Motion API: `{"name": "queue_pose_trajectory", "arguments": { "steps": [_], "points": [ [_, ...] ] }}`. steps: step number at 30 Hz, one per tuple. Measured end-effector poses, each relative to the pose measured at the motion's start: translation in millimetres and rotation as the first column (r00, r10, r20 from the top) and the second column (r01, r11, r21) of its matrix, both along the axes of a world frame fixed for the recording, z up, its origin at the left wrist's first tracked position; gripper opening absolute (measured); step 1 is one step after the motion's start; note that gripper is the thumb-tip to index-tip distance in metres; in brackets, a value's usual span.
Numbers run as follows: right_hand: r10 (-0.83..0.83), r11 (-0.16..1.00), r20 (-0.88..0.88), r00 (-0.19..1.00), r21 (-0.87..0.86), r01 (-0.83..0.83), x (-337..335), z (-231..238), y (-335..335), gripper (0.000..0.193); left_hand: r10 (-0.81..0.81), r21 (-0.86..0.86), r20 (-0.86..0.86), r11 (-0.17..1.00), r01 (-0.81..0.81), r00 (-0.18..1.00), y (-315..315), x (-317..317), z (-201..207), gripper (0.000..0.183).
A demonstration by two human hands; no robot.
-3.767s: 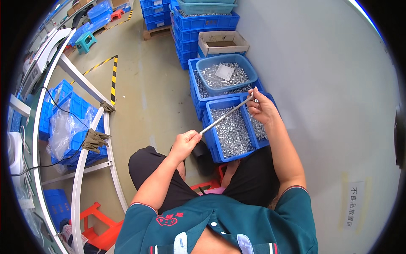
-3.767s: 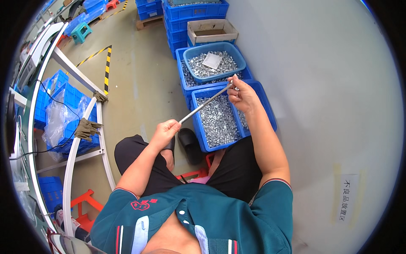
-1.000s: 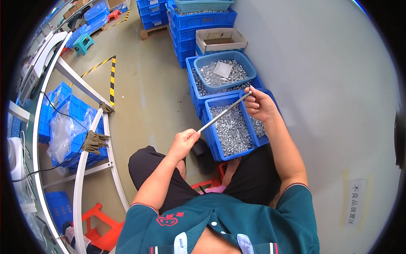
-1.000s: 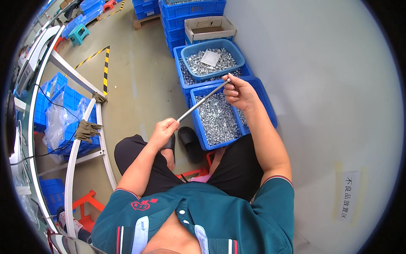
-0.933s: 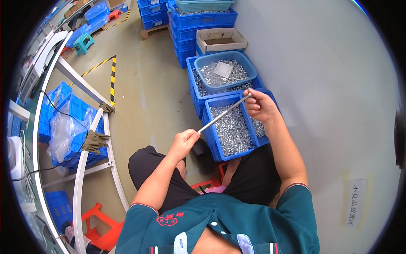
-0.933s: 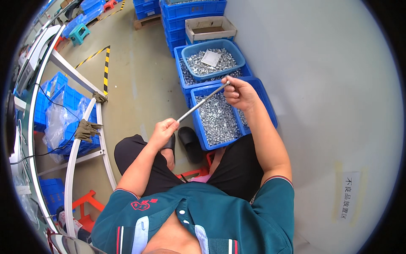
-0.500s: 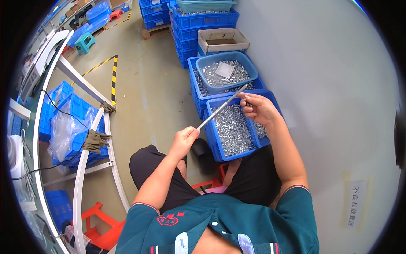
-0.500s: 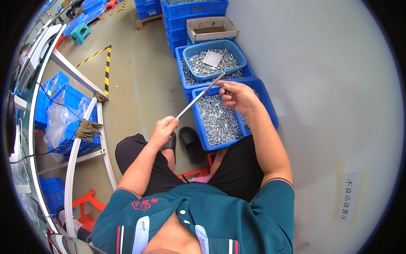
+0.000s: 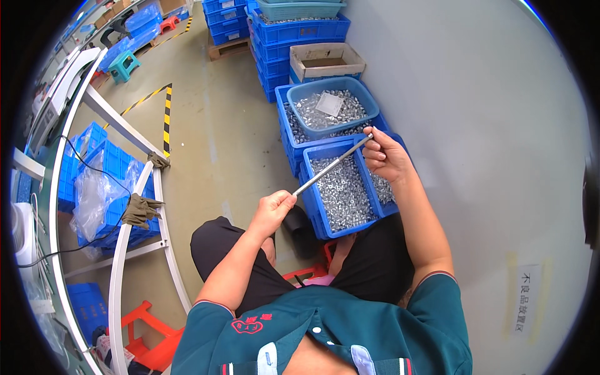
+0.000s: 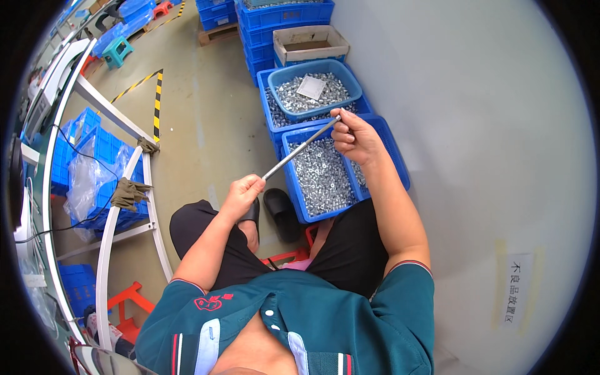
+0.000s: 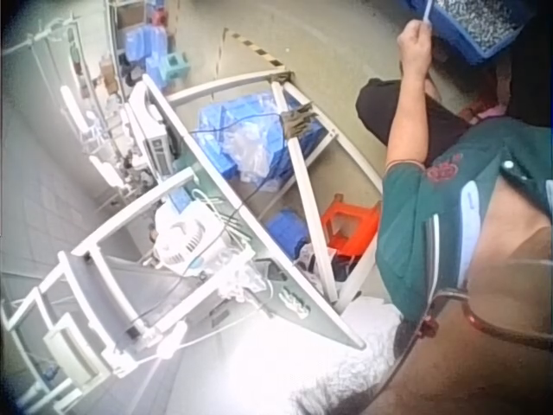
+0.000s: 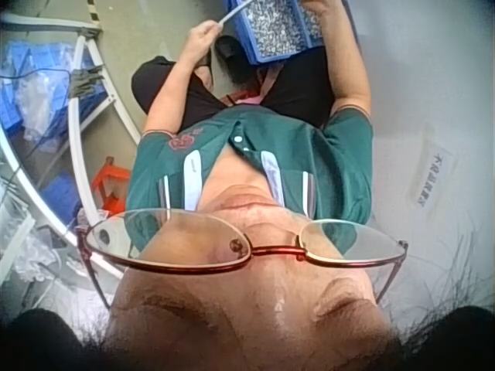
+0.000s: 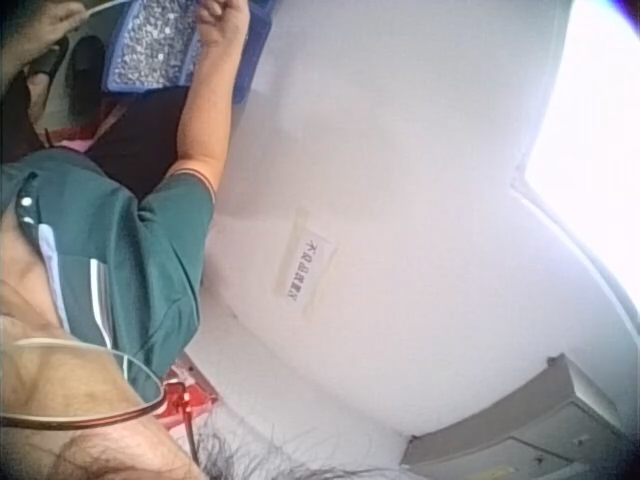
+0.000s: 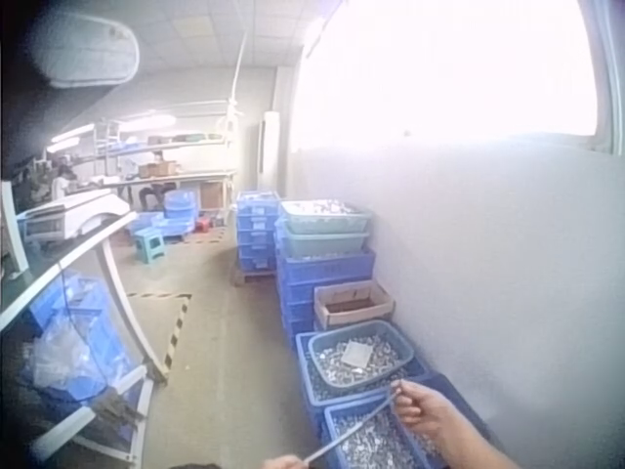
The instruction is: Manually sliding small metal rings onto a metal rod in a factory setting.
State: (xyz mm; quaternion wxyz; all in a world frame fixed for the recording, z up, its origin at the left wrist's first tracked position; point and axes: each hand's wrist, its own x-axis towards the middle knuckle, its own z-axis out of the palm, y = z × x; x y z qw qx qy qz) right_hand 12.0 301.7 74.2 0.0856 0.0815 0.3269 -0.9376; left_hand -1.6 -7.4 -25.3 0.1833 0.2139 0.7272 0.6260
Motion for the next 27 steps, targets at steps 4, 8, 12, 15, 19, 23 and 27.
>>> {"name": "queue_pose_trajectory", "arguments": {
  "steps": [4,8,12,15,19,23,27],
  "points": [
    [0.098,0.995,0.038,0.995,-0.003,-0.098,0,-2,-1,0.020,0.002,-0.002,0.003,1.000,-0.002,1.000,-3,3,2,0.025],
    [0.110,0.990,0.074,0.991,0.079,-0.115,4,0,-2,0.022,0.015,-0.017,-0.006,1.000,-0.015,1.000,-1,5,2,0.024],
    [0.005,0.921,0.100,0.995,0.386,-0.043,5,11,-28,0.045,0.000,0.078,0.109,0.997,-0.008,0.994,13,-1,8,0.024],
    [-0.095,0.946,0.127,0.987,0.321,0.049,-4,-11,-36,0.022,0.093,0.066,0.007,0.993,-0.093,0.996,17,-9,7,0.026],
    [-0.258,0.955,0.297,0.919,0.222,0.197,4,-33,-57,0.026,0.078,0.138,0.197,0.985,-0.106,0.977,41,-15,21,0.027],
    [-0.359,0.911,0.215,0.908,0.295,0.290,16,-37,-81,0.024,0.006,0.167,0.213,0.985,-0.043,0.977,72,-19,23,0.029],
    [-0.521,0.821,0.182,0.834,0.374,0.431,8,-49,-83,0.022,-0.016,0.252,0.212,0.967,-0.039,0.977,81,-17,29,0.028]
  ]
}}
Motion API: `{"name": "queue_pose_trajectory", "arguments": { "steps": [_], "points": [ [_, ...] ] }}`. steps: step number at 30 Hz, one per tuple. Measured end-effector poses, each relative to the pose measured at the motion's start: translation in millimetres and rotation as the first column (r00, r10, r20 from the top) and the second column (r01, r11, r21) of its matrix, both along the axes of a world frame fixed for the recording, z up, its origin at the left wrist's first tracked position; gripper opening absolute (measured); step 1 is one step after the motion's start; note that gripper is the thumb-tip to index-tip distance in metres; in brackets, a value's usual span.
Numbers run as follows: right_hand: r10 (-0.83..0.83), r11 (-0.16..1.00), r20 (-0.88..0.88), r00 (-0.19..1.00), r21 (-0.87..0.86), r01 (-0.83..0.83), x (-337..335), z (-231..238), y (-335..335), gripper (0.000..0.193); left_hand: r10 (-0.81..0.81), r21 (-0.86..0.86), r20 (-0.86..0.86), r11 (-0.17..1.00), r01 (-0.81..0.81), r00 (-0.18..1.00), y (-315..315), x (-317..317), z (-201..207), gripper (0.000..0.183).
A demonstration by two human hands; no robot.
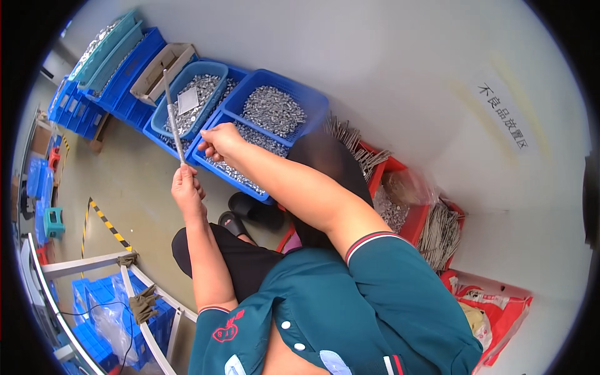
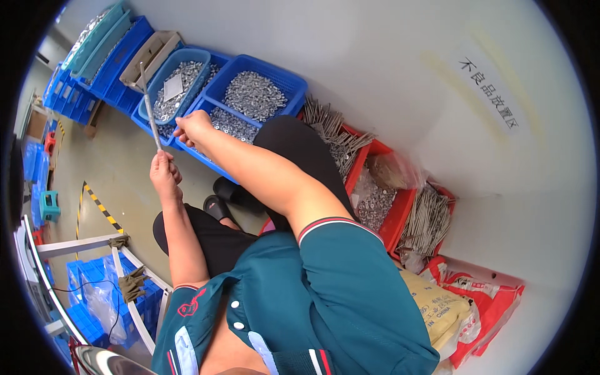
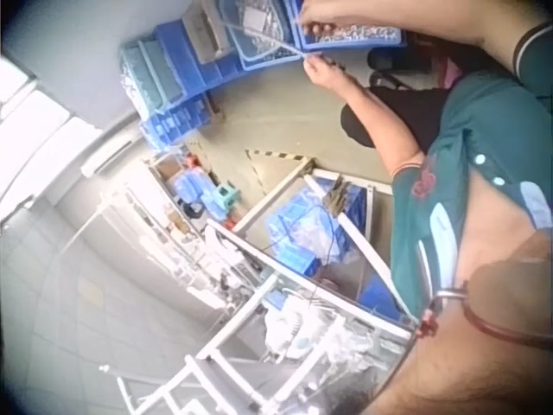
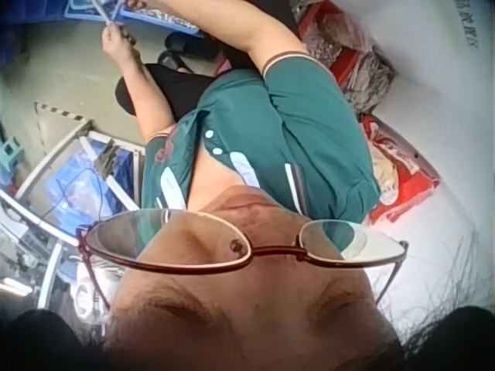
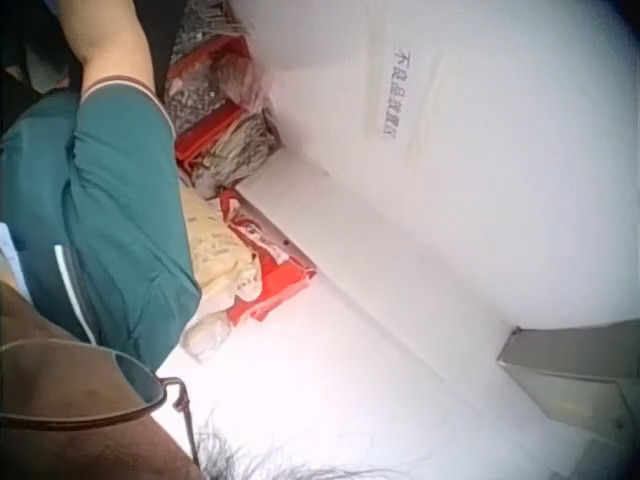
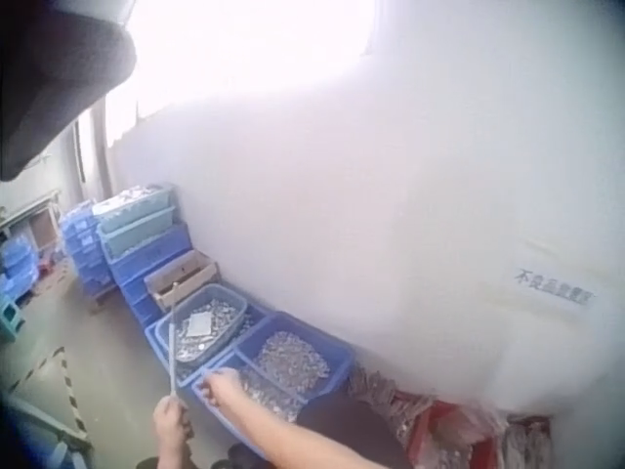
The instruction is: Manually sliding small metal rings onto a metal rod in a factory setting.
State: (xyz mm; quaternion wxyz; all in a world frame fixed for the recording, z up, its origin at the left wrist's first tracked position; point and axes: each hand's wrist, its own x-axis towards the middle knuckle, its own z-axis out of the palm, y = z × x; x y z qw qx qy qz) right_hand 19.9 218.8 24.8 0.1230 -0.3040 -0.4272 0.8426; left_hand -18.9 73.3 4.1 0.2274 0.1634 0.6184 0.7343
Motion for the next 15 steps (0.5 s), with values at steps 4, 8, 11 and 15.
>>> {"name": "queue_pose_trajectory", "arguments": {
  "steps": [4,8,11,15],
  "points": [
    [-0.049,0.999,0.017,0.999,0.001,0.049,-8,1,-8,0.029,0.015,-0.015,-0.003,1.000,-0.015,1.000,-10,2,0,0.029],
    [-0.101,0.994,0.037,0.994,-0.031,0.102,-31,-11,-33,0.032,0.045,-0.060,-0.019,0.997,-0.046,0.999,-34,2,-8,0.030],
    [-0.111,0.978,0.079,0.991,-0.170,0.123,-41,4,-39,0.027,0.059,-0.089,-0.047,0.994,-0.063,0.997,-50,5,-10,0.029],
    [-0.021,0.992,0.036,0.999,-0.121,0.025,-46,24,-21,0.021,0.046,-0.103,-0.063,0.993,-0.053,0.997,-68,10,-10,0.029]
  ]
}}
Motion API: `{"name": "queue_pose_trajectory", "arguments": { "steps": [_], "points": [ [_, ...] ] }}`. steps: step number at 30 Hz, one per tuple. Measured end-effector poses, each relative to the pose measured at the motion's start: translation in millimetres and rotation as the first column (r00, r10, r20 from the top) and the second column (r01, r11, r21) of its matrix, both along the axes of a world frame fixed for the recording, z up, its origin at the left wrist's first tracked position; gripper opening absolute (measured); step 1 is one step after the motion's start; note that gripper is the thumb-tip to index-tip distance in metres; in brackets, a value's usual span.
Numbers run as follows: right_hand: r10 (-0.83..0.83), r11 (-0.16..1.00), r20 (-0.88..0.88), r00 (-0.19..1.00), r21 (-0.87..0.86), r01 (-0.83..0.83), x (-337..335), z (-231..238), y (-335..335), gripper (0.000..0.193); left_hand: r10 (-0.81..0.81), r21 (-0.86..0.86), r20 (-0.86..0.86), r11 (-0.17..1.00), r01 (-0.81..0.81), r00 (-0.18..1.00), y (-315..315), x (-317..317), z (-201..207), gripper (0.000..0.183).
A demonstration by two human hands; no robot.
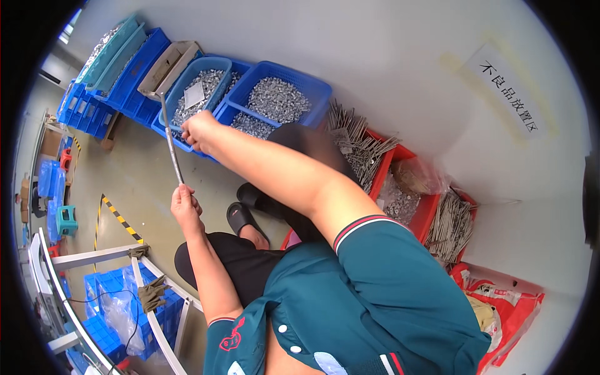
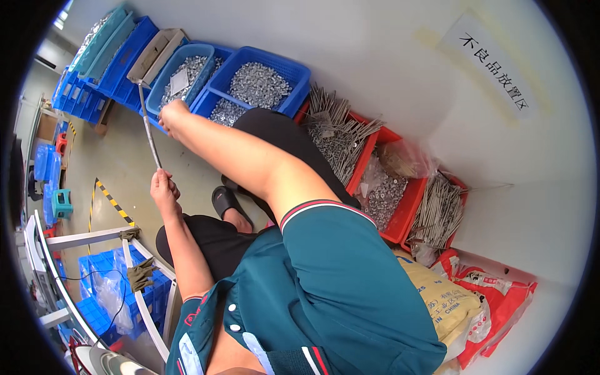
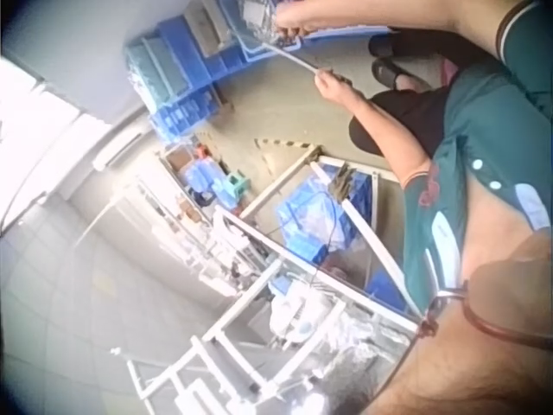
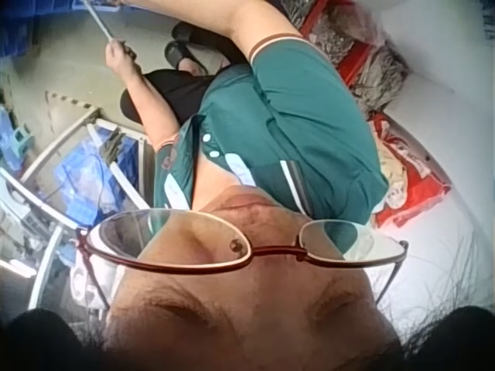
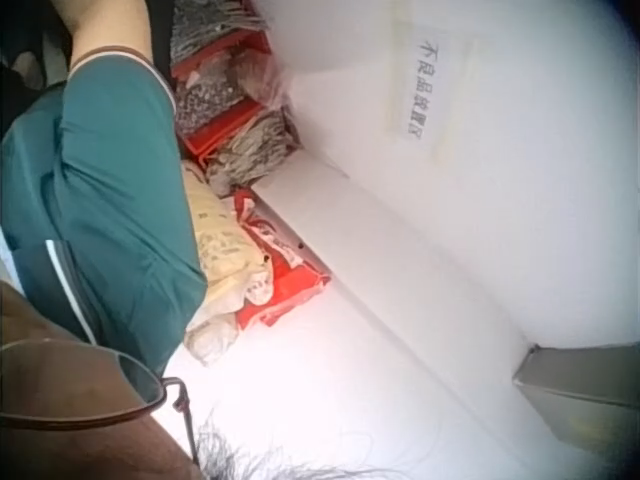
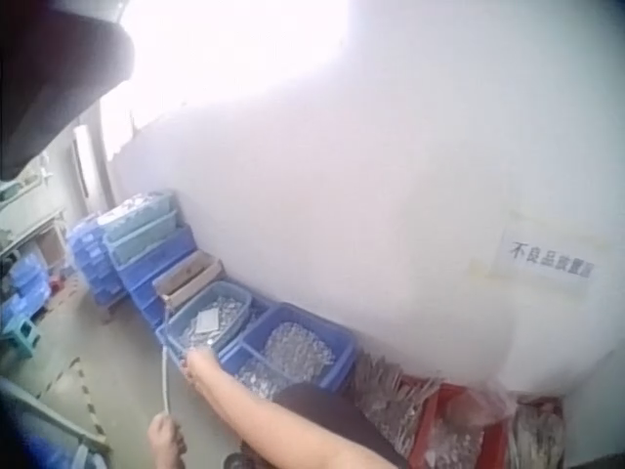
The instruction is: Manually sliding small metal rings onto a metal rod in a factory setting.
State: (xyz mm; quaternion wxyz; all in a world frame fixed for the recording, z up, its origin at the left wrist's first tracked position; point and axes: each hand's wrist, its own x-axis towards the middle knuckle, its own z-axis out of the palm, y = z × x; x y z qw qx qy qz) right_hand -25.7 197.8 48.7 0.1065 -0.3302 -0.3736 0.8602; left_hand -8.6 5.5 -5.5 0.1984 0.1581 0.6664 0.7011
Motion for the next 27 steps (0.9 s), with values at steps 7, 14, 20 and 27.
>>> {"name": "queue_pose_trajectory", "arguments": {
  "steps": [7,14,20,27],
  "points": [
    [-0.003,0.997,-0.072,0.997,0.071,0.008,33,46,65,0.014,-0.054,-0.001,-0.150,0.999,0.054,0.987,-9,3,1,0.024],
    [0.060,0.989,-0.345,0.937,-0.109,-0.103,101,59,128,0.013,-0.166,-0.070,-0.239,0.986,0.153,0.957,23,19,3,0.025],
    [0.074,0.974,-0.335,0.939,-0.176,-0.139,109,46,121,0.013,-0.214,-0.076,-0.246,0.976,0.202,0.945,31,29,0,0.023],
    [0.135,0.928,-0.387,0.912,-0.274,-0.254,98,30,123,0.013,-0.220,-0.154,-0.189,0.969,0.192,0.957,29,31,2,0.023]
  ]
}}
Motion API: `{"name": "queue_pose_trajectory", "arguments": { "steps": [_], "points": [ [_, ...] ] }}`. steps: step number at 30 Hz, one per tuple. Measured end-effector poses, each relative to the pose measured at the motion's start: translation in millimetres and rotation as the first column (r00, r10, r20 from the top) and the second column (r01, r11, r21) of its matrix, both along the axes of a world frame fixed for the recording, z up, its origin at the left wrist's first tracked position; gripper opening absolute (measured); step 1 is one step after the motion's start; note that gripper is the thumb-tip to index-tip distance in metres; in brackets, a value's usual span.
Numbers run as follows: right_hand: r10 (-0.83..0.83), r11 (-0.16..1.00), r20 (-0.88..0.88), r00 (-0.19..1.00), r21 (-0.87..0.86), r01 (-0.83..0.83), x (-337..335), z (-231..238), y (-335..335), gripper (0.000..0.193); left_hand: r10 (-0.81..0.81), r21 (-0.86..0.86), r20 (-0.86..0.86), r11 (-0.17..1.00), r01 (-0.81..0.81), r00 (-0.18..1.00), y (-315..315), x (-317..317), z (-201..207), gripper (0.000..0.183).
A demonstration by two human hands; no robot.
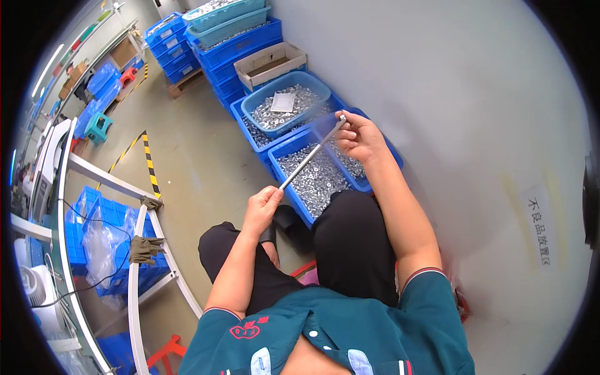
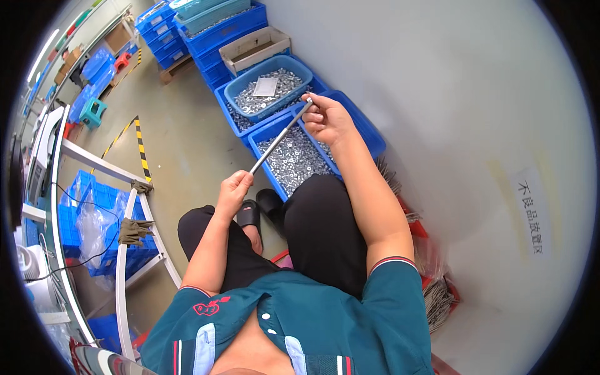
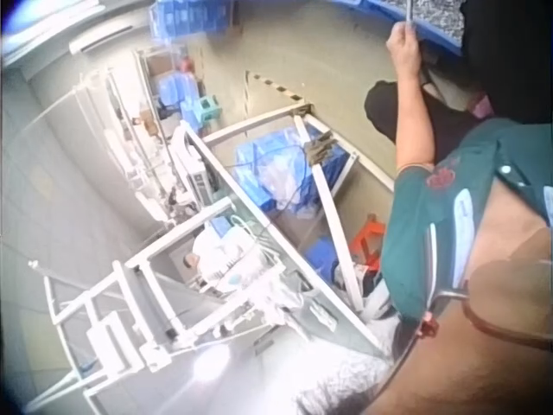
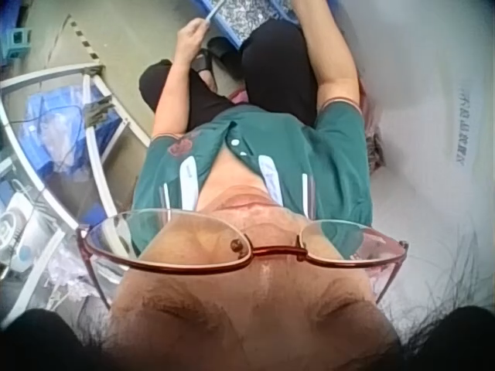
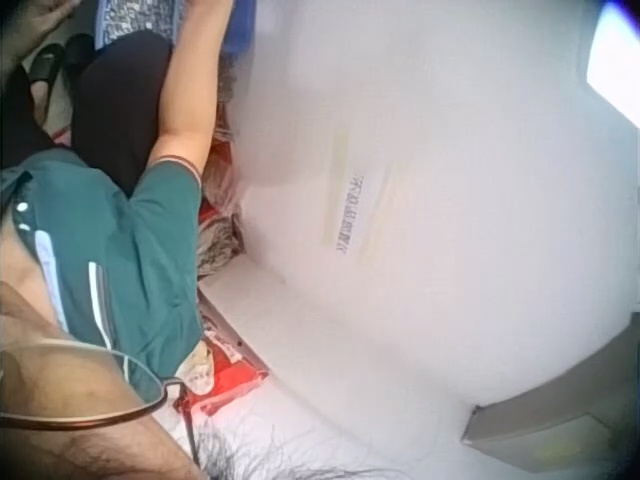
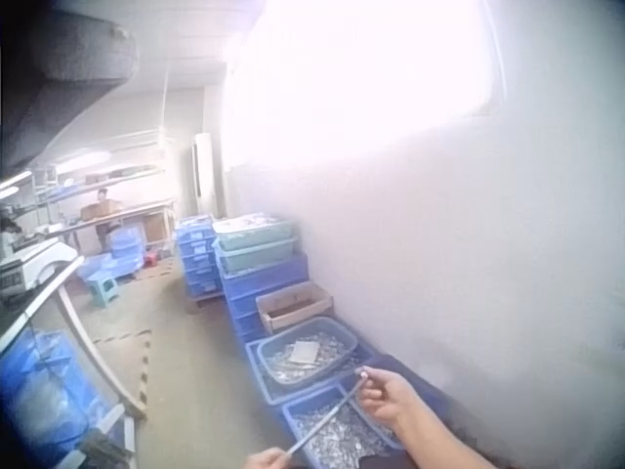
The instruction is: Manually sliding small metal rings onto a metal rod in a factory setting.
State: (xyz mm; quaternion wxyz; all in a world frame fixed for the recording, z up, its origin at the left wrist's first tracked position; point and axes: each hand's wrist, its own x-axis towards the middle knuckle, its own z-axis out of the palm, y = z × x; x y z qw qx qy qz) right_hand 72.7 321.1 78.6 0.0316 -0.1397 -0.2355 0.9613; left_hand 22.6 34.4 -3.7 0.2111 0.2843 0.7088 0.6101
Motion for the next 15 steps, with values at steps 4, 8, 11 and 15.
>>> {"name": "queue_pose_trajectory", "arguments": {
  "steps": [4,8,11,15],
  "points": [
    [0.004,1.000,-0.029,1.000,-0.016,-0.004,-10,1,-6,0.014,0.028,0.029,0.000,0.999,-0.028,1.000,-6,-5,-8,0.024],
    [0.080,0.996,-0.102,0.992,-0.042,-0.085,-13,-9,1,0.015,0.041,-0.024,0.016,0.999,-0.040,0.999,-7,-4,-7,0.023],
    [0.096,0.992,-0.136,0.986,-0.067,-0.105,-15,-14,3,0.015,0.042,-0.025,0.033,0.999,-0.041,0.999,-7,-4,-10,0.022],
    [0.082,0.989,-0.156,0.984,-0.110,-0.100,-16,-20,5,0.015,0.051,-0.011,0.040,0.999,-0.051,0.998,-6,-4,-15,0.021]
  ]
}}
